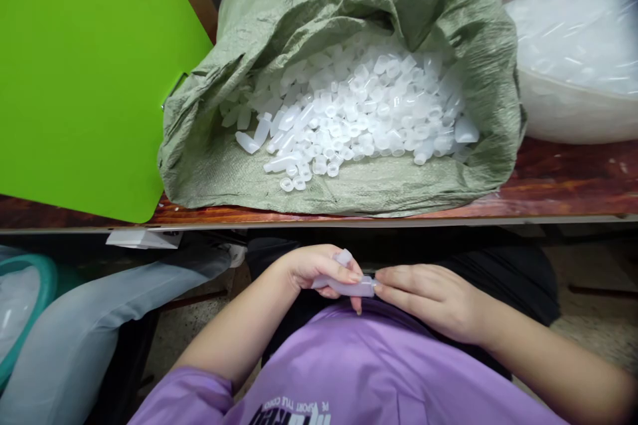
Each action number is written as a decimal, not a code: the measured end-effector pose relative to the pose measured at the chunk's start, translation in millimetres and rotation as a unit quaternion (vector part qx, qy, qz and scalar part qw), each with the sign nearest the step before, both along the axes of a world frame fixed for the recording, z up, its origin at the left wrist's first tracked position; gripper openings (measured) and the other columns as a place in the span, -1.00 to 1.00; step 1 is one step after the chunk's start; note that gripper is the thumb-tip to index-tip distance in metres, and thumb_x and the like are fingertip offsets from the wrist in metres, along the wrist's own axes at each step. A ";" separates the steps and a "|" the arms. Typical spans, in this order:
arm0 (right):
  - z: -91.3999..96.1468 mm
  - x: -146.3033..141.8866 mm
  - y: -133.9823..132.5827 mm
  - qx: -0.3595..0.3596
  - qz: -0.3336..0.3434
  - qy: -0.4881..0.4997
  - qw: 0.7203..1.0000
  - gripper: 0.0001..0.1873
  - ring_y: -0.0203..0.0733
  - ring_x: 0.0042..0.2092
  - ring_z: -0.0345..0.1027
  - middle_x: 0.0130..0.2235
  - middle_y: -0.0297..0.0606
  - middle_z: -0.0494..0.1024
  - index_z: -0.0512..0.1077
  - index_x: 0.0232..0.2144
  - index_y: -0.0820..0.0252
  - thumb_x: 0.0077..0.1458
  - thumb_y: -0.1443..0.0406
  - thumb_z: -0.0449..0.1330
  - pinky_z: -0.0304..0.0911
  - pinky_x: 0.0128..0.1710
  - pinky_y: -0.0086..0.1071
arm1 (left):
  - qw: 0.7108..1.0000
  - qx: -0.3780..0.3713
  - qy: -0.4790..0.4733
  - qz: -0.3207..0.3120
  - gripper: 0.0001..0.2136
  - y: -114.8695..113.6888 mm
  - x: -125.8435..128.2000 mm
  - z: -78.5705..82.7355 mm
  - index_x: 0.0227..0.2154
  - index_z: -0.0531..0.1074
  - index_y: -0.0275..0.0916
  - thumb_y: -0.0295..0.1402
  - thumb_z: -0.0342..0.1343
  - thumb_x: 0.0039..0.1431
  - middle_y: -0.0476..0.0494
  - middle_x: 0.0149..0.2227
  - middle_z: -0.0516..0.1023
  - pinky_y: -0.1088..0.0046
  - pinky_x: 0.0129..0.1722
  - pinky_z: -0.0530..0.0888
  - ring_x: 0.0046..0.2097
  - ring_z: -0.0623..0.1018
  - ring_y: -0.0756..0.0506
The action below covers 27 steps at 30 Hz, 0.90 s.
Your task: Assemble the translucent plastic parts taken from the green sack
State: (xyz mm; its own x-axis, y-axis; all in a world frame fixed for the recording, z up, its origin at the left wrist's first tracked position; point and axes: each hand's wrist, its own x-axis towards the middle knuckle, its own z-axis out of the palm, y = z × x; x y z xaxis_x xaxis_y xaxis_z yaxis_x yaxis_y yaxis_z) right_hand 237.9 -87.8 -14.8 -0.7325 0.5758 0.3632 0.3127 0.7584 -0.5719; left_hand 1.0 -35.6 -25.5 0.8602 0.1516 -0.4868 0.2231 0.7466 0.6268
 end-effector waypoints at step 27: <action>-68.2 -36.0 -5.5 -0.467 -0.233 0.114 0.846 -0.62 -0.29 -0.45 0.31 -0.44 -0.30 0.42 0.34 -0.31 0.22 0.10 0.02 0.01 0.28 -0.47 -0.41 | 0.876 0.380 0.291 0.055 -0.70 -18.7 13.6 0.8 -0.27 0.46 -0.30 -0.28 0.21 -0.11 -0.07 -0.38 0.52 0.52 -0.40 0.34 -0.39 0.46 -0.02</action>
